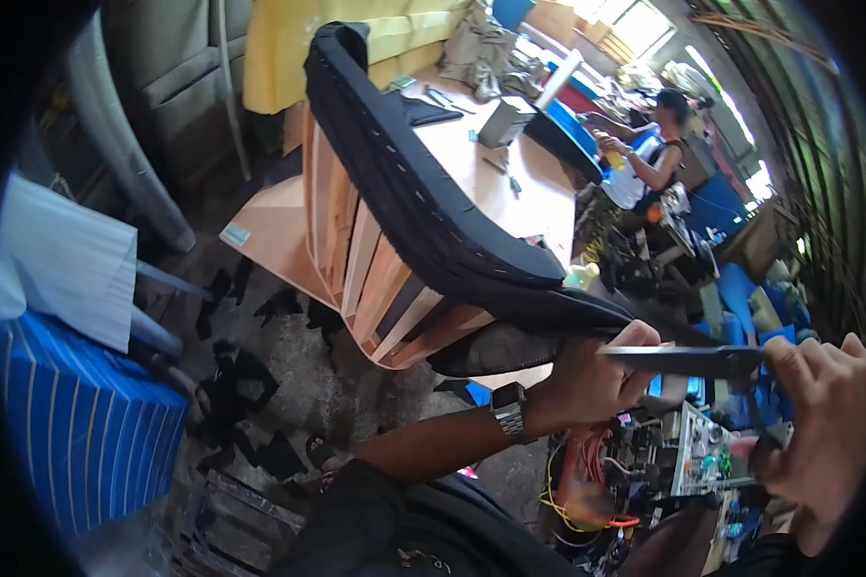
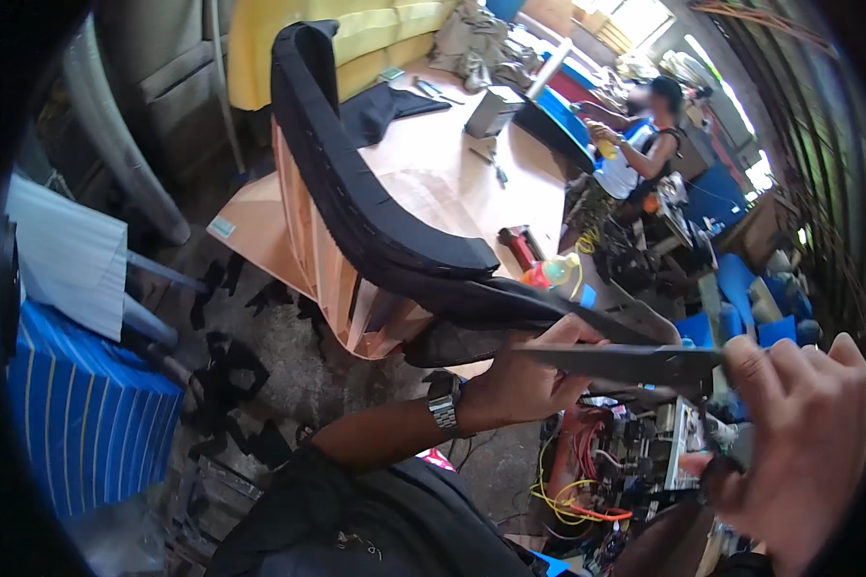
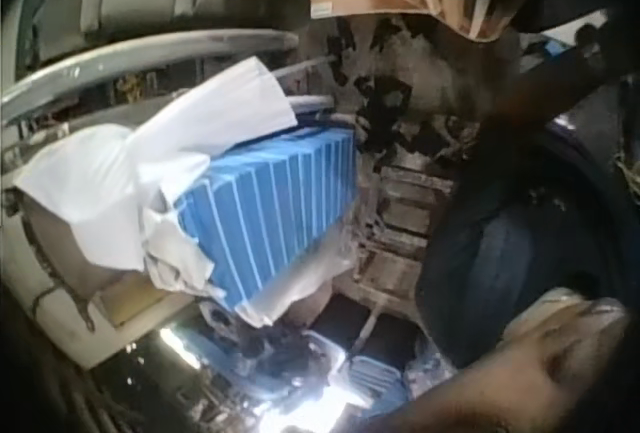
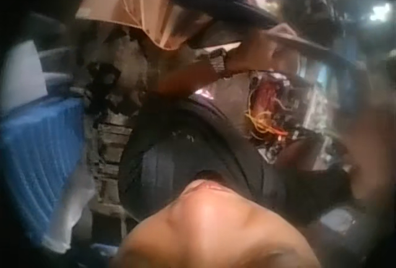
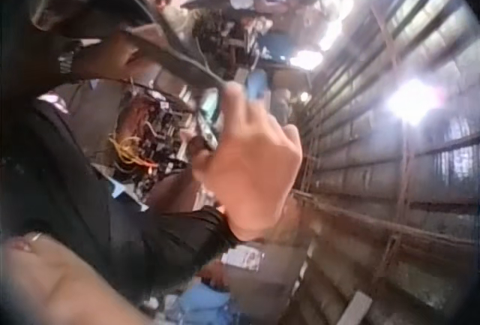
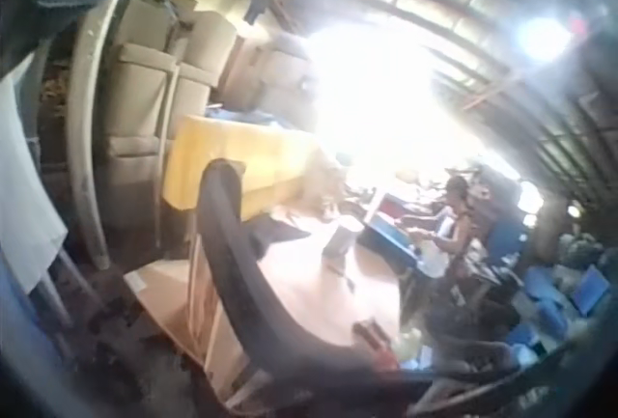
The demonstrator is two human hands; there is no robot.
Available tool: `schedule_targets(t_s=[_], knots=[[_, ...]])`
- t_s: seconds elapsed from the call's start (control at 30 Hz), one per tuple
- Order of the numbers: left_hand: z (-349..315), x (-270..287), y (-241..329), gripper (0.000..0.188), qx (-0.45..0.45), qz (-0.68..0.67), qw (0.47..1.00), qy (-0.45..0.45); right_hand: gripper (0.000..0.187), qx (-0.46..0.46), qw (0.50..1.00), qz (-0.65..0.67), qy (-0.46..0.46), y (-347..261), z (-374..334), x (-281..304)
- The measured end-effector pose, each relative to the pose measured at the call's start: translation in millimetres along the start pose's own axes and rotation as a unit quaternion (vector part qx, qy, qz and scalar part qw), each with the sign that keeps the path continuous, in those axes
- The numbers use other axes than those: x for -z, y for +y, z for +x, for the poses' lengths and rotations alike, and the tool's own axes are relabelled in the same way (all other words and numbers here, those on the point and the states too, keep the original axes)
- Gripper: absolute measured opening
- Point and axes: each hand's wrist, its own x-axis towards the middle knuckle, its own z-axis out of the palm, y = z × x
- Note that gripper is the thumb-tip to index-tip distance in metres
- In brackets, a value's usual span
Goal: The person staples black fabric onto the wooden frame of a chair using a pneumatic staple gun. They repeatedly pull the fabric taut, align it with the edges of the frame, and secure it with staples while rotating the chair to access different sides.
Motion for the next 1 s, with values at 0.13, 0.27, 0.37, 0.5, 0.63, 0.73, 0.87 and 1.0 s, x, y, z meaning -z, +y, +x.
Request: schedule_targets(t_s=[0.13,0.27,0.37,0.5,0.63,0.73,0.87,1.0], knots=[[-7.3,5.3,-2.4,0.024,-0.009,0.053,0.998,-0.043,0.065,-0.029,0.995,-0.088,-0.037,-42.5,3.6,16.7],[-20.6,-2.1,-13.6,0.017,-0.036,-0.016,0.997,-0.063,0.065,-0.065,0.996,-0.049,-0.047,-64.7,1.2,25.3],[-61.7,22.8,-61.0,0.019,-0.037,-0.118,0.990,-0.065,0.065,0.012,0.932,0.323,-0.162,-37.3,8.2,-6.2],[-116.6,68.7,-73.9,0.037,-0.073,-0.061,0.991,-0.092,0.072,-0.046,0.550,0.795,-0.252,-114.2,-32.3,-116.2],[-156.1,100.9,-90.5,0.055,0.111,-0.058,0.971,-0.204,0.070,-0.108,0.324,0.923,-0.181,-266.8,-45.8,-140.7],[-130.9,122.9,-73.4,0.046,0.268,-0.353,0.873,-0.203,0.066,-0.183,0.232,0.952,-0.087,-330.2,-19.6,-97.6],[-84.0,124.7,-53.1,0.025,0.285,-0.336,0.849,-0.292,0.063,-0.273,0.181,0.944,-0.028,-372.1,18.4,-41.8],[-77.1,116.0,-46.9,0.035,0.260,-0.347,0.840,-0.327,0.076,-0.336,0.177,0.924,-0.046,-394.5,51.5,-11.3]])
